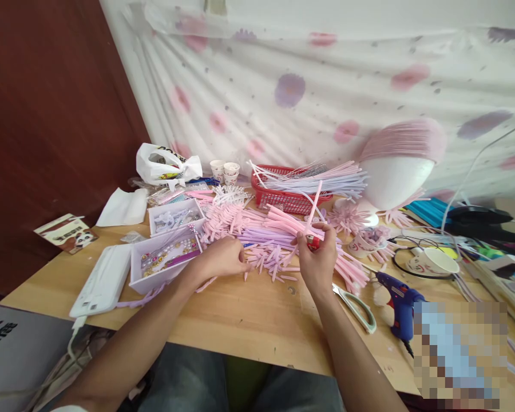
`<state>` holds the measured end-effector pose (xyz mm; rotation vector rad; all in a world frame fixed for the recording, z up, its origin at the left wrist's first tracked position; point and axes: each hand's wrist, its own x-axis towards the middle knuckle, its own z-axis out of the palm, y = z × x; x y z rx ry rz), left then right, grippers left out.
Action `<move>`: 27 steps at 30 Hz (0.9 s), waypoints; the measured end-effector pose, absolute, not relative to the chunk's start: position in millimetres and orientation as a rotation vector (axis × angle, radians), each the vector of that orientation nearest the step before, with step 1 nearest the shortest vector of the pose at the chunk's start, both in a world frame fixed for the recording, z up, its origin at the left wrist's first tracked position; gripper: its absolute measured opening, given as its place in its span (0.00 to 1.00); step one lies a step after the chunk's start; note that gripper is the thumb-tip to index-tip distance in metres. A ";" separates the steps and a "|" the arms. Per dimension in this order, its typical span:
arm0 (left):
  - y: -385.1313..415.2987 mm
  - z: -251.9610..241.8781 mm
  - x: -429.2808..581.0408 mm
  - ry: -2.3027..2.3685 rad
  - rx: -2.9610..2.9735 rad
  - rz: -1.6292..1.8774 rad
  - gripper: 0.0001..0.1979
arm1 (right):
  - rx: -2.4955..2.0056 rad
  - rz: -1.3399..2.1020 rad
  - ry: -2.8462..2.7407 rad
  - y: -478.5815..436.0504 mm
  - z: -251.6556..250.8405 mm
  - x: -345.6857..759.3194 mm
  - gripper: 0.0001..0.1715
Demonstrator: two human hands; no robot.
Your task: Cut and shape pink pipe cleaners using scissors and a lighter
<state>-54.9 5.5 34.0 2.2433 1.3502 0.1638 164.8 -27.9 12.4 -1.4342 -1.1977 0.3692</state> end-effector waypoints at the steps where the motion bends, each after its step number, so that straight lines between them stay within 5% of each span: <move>1: 3.4 31.8 -52.8 1.361 2.255 0.115 0.10 | -1.435 0.372 -1.204 -28.1 12.5 164.5 0.21; 7: 3.0 25.1 -52.3 1.294 2.278 0.213 0.08 | -1.402 0.399 -1.219 -28.0 16.3 158.7 0.21; 13: 10.7 31.4 -53.2 1.133 1.805 0.714 0.03 | -1.356 0.786 -1.036 -49.7 19.9 147.7 0.20; 22: -3.7 16.6 -24.5 0.821 1.008 1.035 0.26 | -1.460 1.036 -0.896 -156.2 3.6 129.6 0.25; 27: -7.9 18.4 -20.3 0.838 0.964 1.022 0.25 | -1.545 0.917 -0.882 -164.2 -1.2 126.5 0.25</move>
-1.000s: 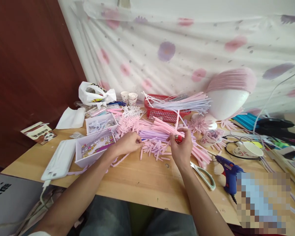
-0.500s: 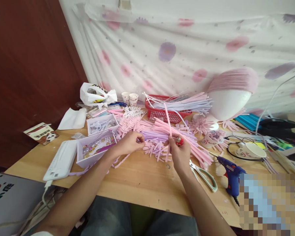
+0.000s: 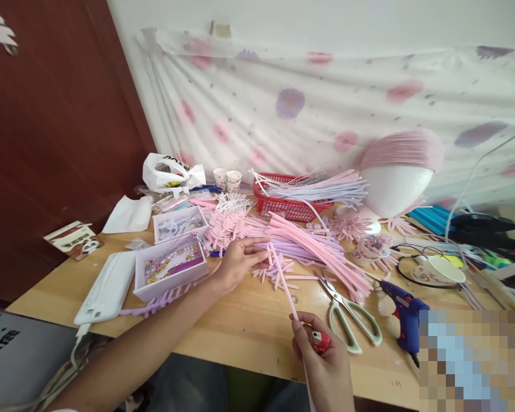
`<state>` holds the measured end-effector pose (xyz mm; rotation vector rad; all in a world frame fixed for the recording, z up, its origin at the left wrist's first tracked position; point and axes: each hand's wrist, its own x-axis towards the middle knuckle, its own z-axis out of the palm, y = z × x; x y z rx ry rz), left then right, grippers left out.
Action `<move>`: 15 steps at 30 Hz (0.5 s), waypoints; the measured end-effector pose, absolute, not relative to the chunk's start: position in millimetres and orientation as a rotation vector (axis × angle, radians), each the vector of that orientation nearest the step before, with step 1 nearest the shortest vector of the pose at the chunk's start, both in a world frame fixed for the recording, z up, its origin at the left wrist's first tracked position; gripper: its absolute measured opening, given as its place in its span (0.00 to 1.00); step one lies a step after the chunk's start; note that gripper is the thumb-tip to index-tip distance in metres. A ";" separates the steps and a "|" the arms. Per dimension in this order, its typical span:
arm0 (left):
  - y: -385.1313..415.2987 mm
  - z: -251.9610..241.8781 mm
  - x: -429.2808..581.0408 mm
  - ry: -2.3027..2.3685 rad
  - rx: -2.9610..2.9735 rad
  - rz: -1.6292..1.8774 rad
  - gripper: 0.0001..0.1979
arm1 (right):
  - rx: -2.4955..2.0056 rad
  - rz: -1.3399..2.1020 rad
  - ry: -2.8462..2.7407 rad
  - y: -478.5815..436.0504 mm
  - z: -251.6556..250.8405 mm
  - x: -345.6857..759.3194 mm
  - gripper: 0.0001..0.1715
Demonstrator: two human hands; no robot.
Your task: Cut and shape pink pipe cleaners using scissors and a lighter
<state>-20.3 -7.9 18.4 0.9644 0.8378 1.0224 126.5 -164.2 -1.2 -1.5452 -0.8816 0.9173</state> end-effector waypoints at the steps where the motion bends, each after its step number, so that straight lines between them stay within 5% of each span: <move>1: -8.1 18.8 -19.7 0.842 0.963 1.019 0.24 | -1.542 0.906 -0.879 -163.9 -1.2 126.7 0.25; 15: -9.1 16.1 -18.9 0.853 0.992 1.048 0.23 | -1.606 1.041 -1.055 -156.7 -14.7 138.8 0.27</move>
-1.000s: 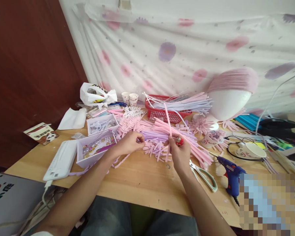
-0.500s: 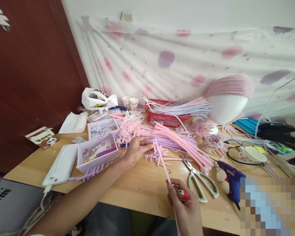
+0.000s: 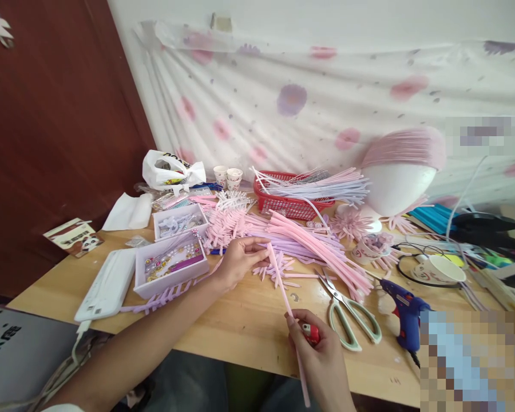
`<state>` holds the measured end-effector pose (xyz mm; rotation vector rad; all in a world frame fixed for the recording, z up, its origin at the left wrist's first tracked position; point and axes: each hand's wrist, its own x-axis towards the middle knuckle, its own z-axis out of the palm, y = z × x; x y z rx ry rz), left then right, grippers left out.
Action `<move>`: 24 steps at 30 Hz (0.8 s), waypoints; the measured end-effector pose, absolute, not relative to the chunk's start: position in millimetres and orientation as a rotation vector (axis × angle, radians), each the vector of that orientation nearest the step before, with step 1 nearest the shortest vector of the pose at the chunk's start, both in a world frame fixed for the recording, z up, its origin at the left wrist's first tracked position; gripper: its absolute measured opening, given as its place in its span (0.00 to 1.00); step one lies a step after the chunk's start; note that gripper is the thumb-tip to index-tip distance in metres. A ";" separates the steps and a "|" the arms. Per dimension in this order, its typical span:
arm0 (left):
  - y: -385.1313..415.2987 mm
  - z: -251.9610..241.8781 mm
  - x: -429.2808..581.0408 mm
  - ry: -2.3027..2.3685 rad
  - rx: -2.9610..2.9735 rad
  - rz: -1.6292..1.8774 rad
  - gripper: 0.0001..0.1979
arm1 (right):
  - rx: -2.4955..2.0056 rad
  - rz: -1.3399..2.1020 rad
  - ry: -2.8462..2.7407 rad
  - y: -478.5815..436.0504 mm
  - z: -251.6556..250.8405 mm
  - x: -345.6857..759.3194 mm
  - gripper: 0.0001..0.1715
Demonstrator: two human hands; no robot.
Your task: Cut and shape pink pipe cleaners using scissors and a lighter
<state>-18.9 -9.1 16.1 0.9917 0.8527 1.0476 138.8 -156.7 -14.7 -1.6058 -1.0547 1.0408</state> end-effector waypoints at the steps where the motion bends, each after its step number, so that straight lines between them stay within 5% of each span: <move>1: -9.3 15.8 -18.5 0.856 0.990 1.042 0.23 | -1.611 1.055 -1.070 -154.5 -14.9 139.9 0.27; 8: -11.0 9.3 -15.0 0.827 1.025 1.006 0.23 | -1.586 0.964 -1.167 -128.4 4.4 133.5 0.32; 24: -17.3 8.8 -11.5 0.837 1.099 1.009 0.22 | -1.496 0.891 -1.176 -99.8 0.3 126.0 0.26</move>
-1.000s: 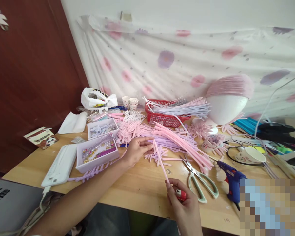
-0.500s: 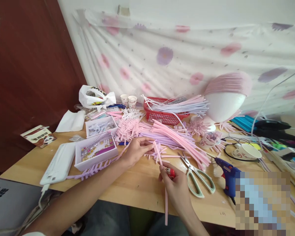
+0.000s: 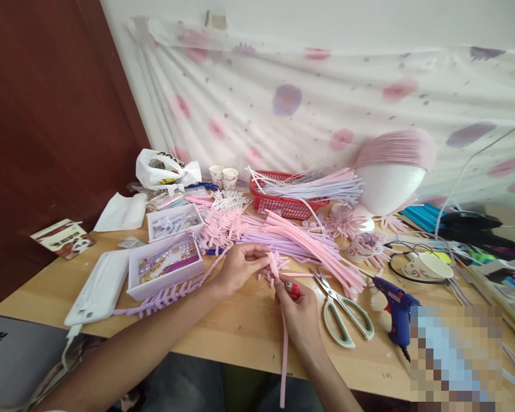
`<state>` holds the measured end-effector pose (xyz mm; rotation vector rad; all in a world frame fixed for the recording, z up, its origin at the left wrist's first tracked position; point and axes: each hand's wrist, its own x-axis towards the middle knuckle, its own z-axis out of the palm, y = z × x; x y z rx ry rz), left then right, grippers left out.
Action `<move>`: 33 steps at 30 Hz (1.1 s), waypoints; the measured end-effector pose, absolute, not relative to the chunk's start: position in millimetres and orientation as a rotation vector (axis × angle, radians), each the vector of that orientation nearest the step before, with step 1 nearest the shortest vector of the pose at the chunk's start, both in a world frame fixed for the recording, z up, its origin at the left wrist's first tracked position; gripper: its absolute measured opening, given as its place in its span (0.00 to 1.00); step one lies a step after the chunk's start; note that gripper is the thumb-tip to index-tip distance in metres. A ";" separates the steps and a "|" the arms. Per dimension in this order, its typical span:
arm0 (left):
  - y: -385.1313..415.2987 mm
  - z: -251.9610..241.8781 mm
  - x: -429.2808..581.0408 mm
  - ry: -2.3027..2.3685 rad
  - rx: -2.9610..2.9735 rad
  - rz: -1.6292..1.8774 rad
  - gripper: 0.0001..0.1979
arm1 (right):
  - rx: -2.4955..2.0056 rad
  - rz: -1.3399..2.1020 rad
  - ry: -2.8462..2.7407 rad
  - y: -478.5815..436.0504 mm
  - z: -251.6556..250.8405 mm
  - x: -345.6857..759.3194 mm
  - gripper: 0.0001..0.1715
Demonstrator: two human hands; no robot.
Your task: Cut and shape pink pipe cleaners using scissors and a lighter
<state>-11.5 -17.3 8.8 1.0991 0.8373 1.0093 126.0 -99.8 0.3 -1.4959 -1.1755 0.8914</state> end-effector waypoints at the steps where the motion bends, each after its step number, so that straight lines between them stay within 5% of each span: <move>1: -17.7 8.9 -11.5 0.842 1.110 1.007 0.21 | -1.492 0.891 -1.174 -99.8 0.8 125.9 0.25; 24: -17.2 3.6 -11.4 0.876 1.236 0.961 0.18 | -1.480 0.871 -1.181 -101.1 -2.2 125.7 0.22; 28: -12.2 7.2 -20.2 1.009 1.597 0.882 0.17 | -1.545 0.885 -1.176 -101.2 2.3 130.5 0.21; 33: -12.0 18.6 -30.2 0.916 2.280 1.194 0.19 | -1.616 0.979 -1.442 -94.0 22.0 151.0 0.16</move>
